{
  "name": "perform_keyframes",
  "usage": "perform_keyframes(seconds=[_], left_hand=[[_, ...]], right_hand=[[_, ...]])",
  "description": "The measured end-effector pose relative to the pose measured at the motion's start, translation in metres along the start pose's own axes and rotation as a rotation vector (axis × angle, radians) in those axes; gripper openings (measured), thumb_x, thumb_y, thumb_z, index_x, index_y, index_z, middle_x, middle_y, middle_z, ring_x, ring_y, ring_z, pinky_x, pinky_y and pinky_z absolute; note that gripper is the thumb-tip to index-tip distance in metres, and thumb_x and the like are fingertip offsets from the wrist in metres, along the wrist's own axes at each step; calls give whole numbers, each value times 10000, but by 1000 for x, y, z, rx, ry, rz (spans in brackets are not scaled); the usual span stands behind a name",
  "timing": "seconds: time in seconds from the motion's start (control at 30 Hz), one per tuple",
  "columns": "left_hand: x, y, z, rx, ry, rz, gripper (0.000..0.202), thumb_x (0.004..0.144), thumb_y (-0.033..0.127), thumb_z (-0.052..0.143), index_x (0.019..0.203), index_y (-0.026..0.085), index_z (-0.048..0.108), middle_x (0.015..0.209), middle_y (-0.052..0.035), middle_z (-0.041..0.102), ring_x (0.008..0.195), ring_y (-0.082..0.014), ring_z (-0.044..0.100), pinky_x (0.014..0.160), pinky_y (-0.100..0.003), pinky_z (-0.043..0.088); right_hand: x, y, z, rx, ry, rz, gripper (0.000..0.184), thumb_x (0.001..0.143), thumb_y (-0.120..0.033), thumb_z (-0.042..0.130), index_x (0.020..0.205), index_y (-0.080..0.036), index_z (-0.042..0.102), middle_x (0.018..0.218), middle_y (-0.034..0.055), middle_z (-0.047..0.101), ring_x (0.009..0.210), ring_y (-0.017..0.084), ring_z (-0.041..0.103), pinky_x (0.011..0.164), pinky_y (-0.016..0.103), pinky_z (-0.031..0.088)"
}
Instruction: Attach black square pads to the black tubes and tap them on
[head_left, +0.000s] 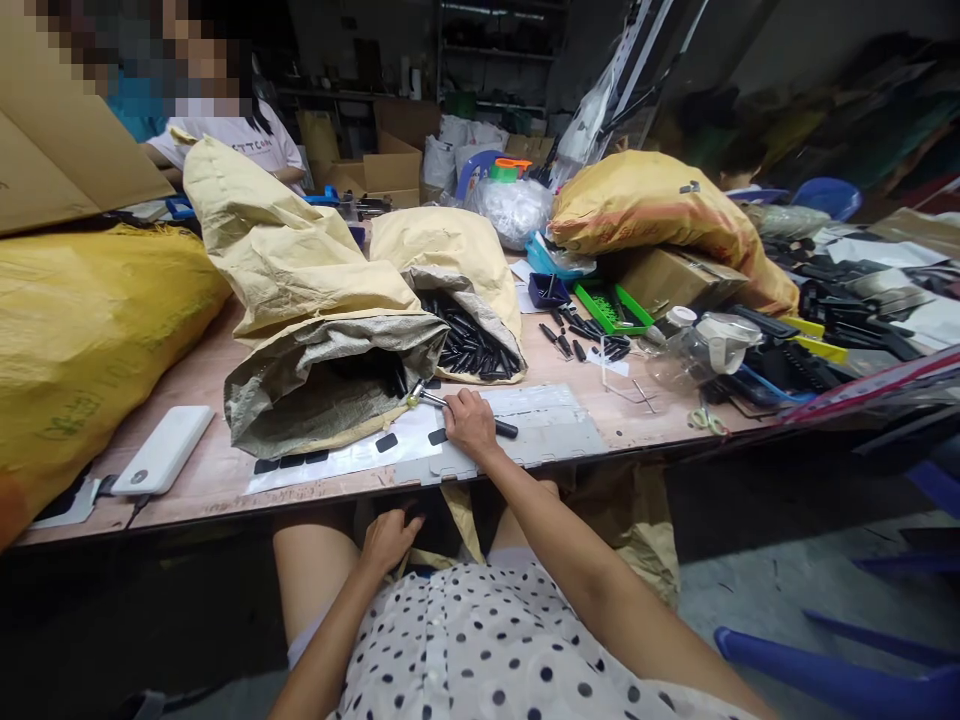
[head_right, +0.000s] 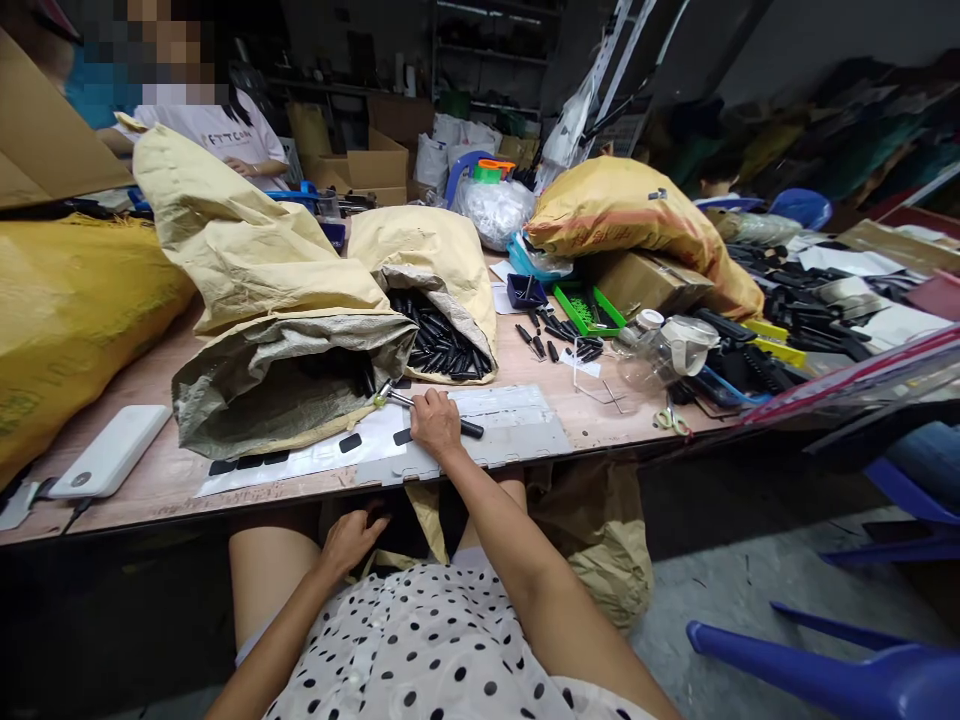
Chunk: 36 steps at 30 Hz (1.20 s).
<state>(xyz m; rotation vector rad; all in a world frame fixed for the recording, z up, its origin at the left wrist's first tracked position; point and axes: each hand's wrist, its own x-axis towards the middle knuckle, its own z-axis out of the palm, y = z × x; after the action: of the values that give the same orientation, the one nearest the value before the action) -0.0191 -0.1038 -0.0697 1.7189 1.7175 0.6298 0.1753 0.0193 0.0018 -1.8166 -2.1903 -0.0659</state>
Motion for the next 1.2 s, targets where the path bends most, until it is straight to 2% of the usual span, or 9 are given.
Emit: perform_keyframes(seconds=[0.13, 0.23, 0.3, 0.4, 0.47, 0.53, 0.7, 0.87, 1.2], left_hand=[[6, 21, -22, 59, -316, 18, 72, 683, 316, 722, 717, 259, 748, 554, -13, 650, 593, -251, 676, 522, -317, 465], [19, 52, -50, -97, -409, 22, 196, 772, 393, 630, 731, 242, 748, 575, -3, 677, 537, -205, 635, 510, -294, 467], [41, 70, -68, -185, -334, 16, 300, 821, 452, 563, 758, 226, 750, 602, -1, 690, 530, -190, 623, 516, -284, 477], [88, 86, -87, -141, 15, 8, 261, 803, 402, 587, 823, 215, 768, 693, -17, 732, 675, -211, 683, 649, -294, 529], [121, 91, -90, -57, 202, -54, 209, 764, 321, 613, 833, 209, 776, 760, -42, 758, 784, -238, 713, 748, -314, 544], [148, 93, -86, 8, 283, -104, 204, 734, 270, 629, 849, 199, 782, 808, -71, 774, 859, -264, 726, 804, -331, 544], [178, 96, -72, 105, 311, -192, 232, 686, 283, 715, 881, 172, 775, 874, -144, 788, 932, -333, 734, 753, -365, 541], [185, 96, -76, 133, 198, -277, 92, 647, 267, 751, 668, 183, 720, 831, -199, 768, 879, -382, 745, 649, -385, 526], [181, 100, -79, -26, 231, -278, 92, 597, 238, 739, 670, 194, 706, 755, -119, 747, 828, -325, 735, 628, -343, 509]], right_hand=[[0, 1, 1, 13, 18, -7, 213, 991, -265, 513, 1081, -211, 698, 1032, 112, 629, 985, 256, 516, 816, 341, 395], [-1, 1, 2, 10, 8, -12, 215, 993, -269, 509, 1080, -207, 696, 1032, 114, 625, 985, 258, 511, 817, 343, 390], [-1, 1, 1, 8, 4, -11, 215, 994, -272, 509, 1081, -205, 695, 1031, 115, 624, 986, 260, 509, 816, 345, 387], [0, 0, 1, 9, 6, -10, 212, 995, -277, 516, 1090, -203, 691, 1031, 113, 623, 985, 258, 510, 809, 341, 385], [0, -1, 0, 9, 4, -12, 206, 992, -275, 524, 1089, -204, 690, 1029, 111, 626, 988, 256, 512, 808, 340, 387], [1, -2, 0, 7, 1, -14, 202, 989, -272, 528, 1089, -206, 691, 1025, 109, 628, 992, 257, 515, 809, 341, 389], [1, -3, 0, 11, 1, -11, 203, 981, -275, 533, 1094, -213, 690, 1032, 108, 629, 997, 259, 513, 811, 346, 396], [1, -3, -1, 16, -6, -7, 209, 981, -268, 524, 1092, -211, 691, 1045, 111, 629, 999, 259, 512, 819, 351, 404], [2, -3, -1, 16, -7, 1, 204, 976, -258, 523, 1077, -205, 692, 1047, 112, 632, 1000, 258, 513, 825, 350, 408]])
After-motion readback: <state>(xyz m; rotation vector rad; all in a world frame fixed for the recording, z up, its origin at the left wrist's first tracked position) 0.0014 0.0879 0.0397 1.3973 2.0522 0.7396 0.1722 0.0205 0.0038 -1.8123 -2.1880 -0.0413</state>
